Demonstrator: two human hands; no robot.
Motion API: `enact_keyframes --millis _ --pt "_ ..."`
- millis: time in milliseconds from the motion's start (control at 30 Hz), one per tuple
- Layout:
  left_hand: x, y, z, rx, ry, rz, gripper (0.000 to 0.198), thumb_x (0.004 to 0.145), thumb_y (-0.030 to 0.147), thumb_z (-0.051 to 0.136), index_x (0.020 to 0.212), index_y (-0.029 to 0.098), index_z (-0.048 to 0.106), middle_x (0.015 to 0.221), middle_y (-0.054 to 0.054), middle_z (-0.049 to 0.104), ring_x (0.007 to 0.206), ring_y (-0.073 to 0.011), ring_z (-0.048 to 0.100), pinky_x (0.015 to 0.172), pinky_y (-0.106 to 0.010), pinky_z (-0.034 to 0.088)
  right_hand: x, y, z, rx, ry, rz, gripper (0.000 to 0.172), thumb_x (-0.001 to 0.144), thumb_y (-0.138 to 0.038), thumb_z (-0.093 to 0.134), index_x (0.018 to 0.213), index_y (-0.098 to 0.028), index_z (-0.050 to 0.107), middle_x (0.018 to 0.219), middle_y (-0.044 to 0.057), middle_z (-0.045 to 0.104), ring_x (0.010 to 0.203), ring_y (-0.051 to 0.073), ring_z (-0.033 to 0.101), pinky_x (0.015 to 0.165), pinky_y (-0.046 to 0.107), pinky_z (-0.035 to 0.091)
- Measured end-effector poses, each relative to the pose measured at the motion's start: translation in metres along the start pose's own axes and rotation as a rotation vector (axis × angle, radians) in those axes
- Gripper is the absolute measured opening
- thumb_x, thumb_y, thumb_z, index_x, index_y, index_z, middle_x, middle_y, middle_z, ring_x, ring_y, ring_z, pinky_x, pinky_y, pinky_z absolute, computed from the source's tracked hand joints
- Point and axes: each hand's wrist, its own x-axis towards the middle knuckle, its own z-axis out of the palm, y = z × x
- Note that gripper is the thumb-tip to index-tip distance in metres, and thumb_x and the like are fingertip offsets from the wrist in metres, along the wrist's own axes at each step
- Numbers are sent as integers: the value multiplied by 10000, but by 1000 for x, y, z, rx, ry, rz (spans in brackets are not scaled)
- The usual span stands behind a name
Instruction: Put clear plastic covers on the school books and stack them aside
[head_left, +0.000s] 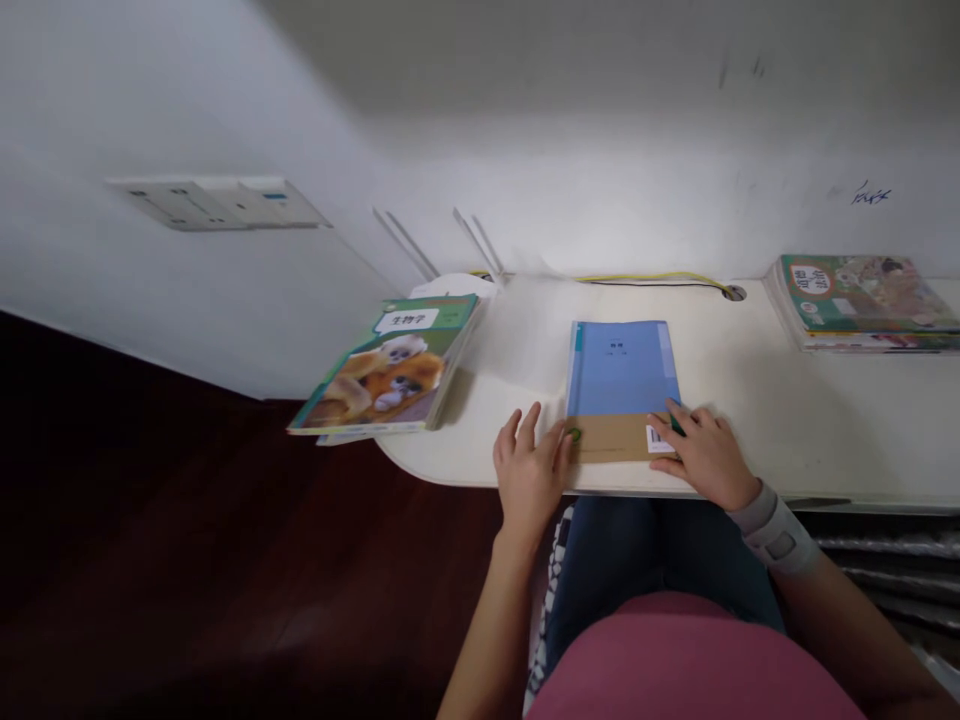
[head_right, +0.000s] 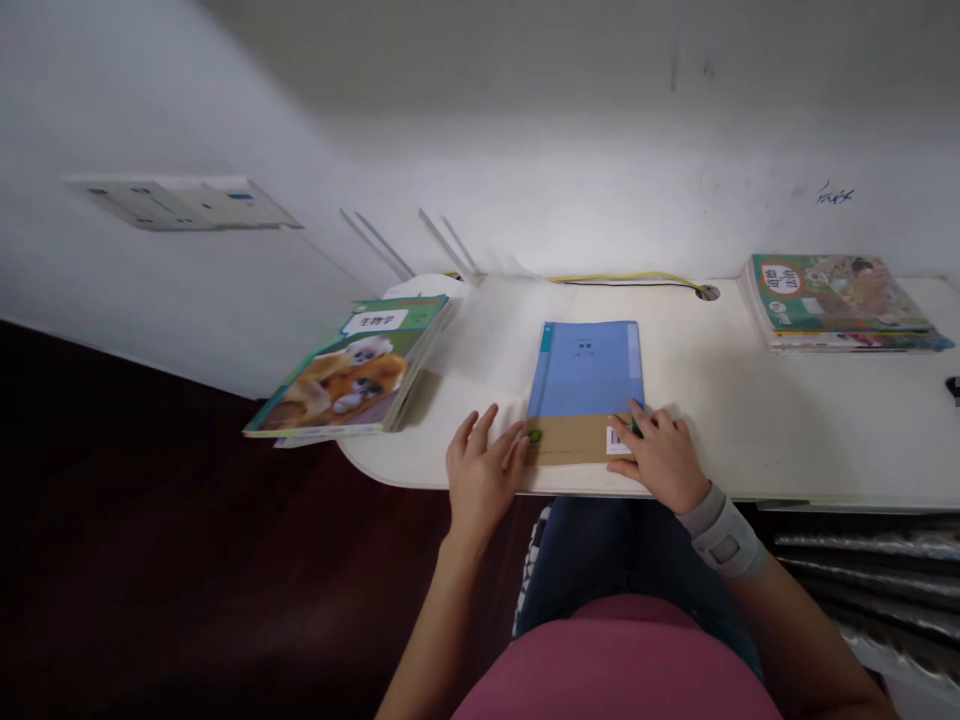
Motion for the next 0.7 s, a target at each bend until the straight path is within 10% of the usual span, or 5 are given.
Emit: enact_keyframes --millis 167,367,700 --pt "-8 -1 7 17 -112 44 340 896 152 448 1145 283 641 1423 -77 465 1390 -302 287 1074 -517 336 0 1 0 18 -12 -9 579 856 -561 510 1360 -275 480 1413 116 472 991 298 500 730 387 388" --pt "-8 -24 7 -33 -297 33 524 833 478 589 1271 193 560 1468 -171 392 1395 -366 259 1061 -551 339 0 7 3 57 4 -41 554 866 -554 497 1337 -263 505 1401 121 480 993 291 509 756 390 401" --pt "18 -45 -11 -142 -449 234 547 817 523 589 1248 187 593 1460 -162 408 1370 -312 338 1054 -491 396 1 4 -1 81 3 -27 554 861 -552 507 1323 -246 525 1390 133 493 1004 301 534 767 408 425"
